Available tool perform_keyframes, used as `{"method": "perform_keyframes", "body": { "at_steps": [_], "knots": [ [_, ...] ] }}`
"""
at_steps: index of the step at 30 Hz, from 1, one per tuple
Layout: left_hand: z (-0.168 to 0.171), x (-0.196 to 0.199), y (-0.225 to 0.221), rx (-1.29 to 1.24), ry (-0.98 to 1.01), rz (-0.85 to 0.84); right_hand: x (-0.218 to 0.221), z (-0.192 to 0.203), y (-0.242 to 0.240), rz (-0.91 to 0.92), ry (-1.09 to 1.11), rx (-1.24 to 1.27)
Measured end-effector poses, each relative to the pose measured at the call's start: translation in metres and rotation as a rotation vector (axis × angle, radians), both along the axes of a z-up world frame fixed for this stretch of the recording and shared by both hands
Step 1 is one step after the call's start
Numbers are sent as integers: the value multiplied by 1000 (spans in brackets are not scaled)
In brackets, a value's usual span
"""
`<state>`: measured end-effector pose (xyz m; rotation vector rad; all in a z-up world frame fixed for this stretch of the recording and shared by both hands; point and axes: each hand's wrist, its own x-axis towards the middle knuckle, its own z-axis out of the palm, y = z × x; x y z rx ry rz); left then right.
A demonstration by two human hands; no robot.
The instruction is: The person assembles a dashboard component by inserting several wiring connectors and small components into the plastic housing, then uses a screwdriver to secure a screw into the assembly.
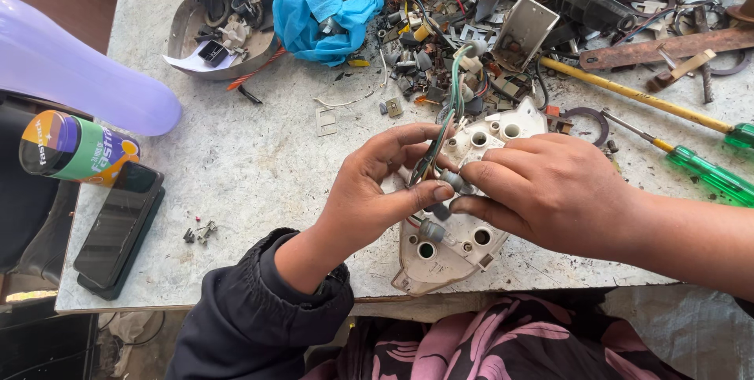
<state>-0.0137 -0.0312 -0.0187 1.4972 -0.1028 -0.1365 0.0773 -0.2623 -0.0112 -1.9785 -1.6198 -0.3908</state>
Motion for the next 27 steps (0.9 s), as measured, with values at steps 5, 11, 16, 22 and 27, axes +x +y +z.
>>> {"method": "perform_keyframes", "body": {
  "at_steps": [5, 11, 16, 22, 27],
  "knots": [
    [-10, 2, 2, -14, -93, -50, 0, -4, -3, 10, 100, -36],
    [-10, 4, 8, -150, 27, -153, 5, -4, -9, 103, 425, -50],
    [-10, 8, 13, -242, 122, -195, 14, -4, -12, 166, 877, -161],
    [-14, 12, 18, -278, 126, -206, 22, -11, -19, 258, 1600, -11],
    [-14, 12, 20, -307, 137, -202, 27, -10, -21, 415, 1831, 244]
  ]
}}
